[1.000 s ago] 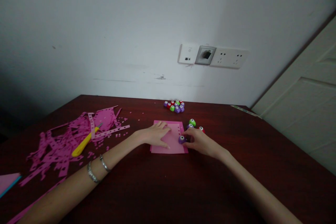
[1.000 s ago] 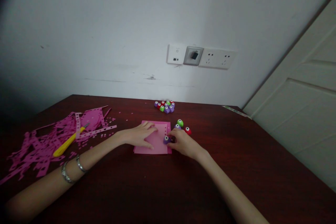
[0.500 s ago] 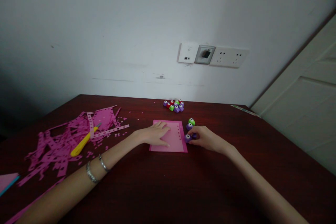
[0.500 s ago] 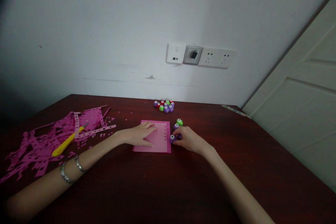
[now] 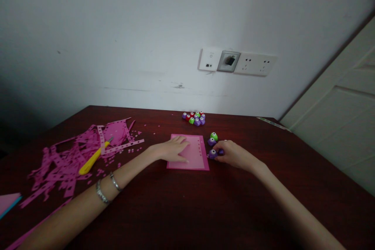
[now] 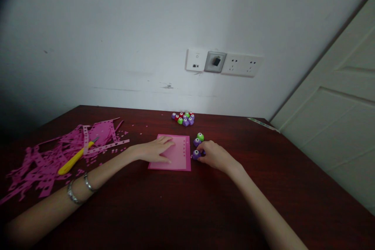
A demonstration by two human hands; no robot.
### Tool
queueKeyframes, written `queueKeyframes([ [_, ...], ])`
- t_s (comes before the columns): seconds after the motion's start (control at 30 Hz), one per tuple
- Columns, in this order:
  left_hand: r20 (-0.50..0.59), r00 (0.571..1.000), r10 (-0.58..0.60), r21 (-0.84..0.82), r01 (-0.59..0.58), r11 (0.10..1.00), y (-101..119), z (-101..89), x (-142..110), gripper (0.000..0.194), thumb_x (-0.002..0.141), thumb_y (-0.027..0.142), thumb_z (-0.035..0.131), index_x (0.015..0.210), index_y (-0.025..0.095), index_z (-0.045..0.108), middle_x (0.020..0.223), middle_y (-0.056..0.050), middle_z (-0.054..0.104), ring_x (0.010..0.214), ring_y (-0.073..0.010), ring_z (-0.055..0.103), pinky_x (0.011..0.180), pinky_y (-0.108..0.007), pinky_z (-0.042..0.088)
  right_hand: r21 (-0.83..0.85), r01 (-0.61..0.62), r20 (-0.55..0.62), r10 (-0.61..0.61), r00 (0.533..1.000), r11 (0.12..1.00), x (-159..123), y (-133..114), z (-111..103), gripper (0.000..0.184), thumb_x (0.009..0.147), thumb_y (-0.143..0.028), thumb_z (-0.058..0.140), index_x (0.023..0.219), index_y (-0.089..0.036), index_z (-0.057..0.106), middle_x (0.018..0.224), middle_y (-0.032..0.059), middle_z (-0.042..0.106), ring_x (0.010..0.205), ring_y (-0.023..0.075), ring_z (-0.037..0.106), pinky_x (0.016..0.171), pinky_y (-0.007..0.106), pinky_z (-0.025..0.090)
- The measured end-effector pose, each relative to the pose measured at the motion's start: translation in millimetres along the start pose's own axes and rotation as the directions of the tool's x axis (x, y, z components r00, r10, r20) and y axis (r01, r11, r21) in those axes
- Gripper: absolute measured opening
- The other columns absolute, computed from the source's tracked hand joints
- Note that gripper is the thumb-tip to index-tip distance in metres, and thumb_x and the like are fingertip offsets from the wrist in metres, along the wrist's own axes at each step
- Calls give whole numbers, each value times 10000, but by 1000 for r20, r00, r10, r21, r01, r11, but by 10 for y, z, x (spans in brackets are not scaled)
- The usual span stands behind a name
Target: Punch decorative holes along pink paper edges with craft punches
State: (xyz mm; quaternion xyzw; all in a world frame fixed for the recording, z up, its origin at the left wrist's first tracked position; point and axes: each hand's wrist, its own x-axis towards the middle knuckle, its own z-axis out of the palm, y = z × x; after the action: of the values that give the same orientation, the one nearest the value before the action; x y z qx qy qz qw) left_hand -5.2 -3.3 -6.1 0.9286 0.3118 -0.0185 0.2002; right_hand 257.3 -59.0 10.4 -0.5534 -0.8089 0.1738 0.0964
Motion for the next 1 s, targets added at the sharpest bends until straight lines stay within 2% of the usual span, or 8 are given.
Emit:
queueKeyframes([
  [0.17, -8, 1000, 20, 7, -20, 1000, 12, -18, -13, 723, 749, 547, 492, 1315, 128, 326, 1399, -192, 262, 1272, -317, 244, 1013, -432, 231, 91, 44, -32, -41, 999, 995, -33, -68, -131, 285, 708, -281, 633, 982, -205, 654, 931, 52, 668, 777, 190, 600, 691, 261, 427],
  [0.27, -75, 996, 48, 5, -47, 999, 3, -43, -14, 636, 767, 509, 492, 1292, 177, 354, 1394, -145, 289, 1266, -298, 247, 1018, -434, 225, 186, 69, -131, -45, 990, 980, -32, -9, -223, 243, 770, -353, 558, 923, -193, 657, 852, 33, 672, 706, 161, 589, 642, 245, 427],
  [0.33, -131, 990, 52, 9, -52, 999, -20, -64, -8, 569, 789, 474, 480, 1275, 199, 372, 1392, -122, 293, 1268, -279, 237, 1020, -425, 231, 217, 23, -237, 29, 971, 976, -20, 125, -243, 289, 812, -403, 483, 857, -174, 653, 772, 38, 668, 652, 158, 576, 599, 244, 420],
  [0.4, -195, 980, 42, 14, -40, 999, -59, -81, 3, 489, 803, 421, 473, 1234, 194, 419, 1370, -117, 317, 1259, -260, 252, 1014, -400, 256, 215, -80, -358, 155, 921, 973, -8, 319, -218, 352, 828, -443, 435, 800, -158, 640, 701, 47, 655, 596, 158, 559, 572, 249, 408],
  [0.47, -269, 963, 22, 14, -19, 1000, -115, -87, 23, 403, 802, 350, 475, 1167, 179, 480, 1315, -114, 378, 1227, -239, 302, 1005, -372, 279, 200, -177, -399, 246, 884, 964, -4, 535, -161, 396, 830, -476, 408, 766, -156, 632, 660, 50, 645, 545, 157, 541, 546, 252, 394],
  [0.6, -427, 902, -56, -46, 40, 998, -274, -70, 89, 296, 776, 242, 477, 1048, 156, 555, 1152, -95, 514, 1106, -206, 435, 964, -346, 334, 142, -261, -419, 296, 858, 955, -27, 868, -11, 386, 827, -473, 398, 713, -173, 612, 604, 40, 628, 546, 170, 552, 539, 250, 377],
  [0.7, -512, 846, -150, -116, 105, 988, -422, -67, 162, 252, 772, 224, 481, 994, 148, 573, 1063, -83, 568, 1007, -187, 506, 911, -331, 379, 99, -301, -406, 315, 858, 948, -44, 974, 89, 353, 816, -463, 409, 733, -185, 610, 636, 43, 636, 576, 185, 574, 545, 254, 376],
  [1.0, -522, 779, -347, -192, 289, 938, -854, -319, 633, 285, 770, 284, 534, 987, 107, 590, 1012, -111, 618, 915, -191, 560, 811, -273, 415, 50, -384, -422, 367, 829, 922, -34, 977, 156, 308, 829, -451, 381, 778, -225, 583, 706, 43, 648, 636, 210, 603, 535, 261, 373],
])
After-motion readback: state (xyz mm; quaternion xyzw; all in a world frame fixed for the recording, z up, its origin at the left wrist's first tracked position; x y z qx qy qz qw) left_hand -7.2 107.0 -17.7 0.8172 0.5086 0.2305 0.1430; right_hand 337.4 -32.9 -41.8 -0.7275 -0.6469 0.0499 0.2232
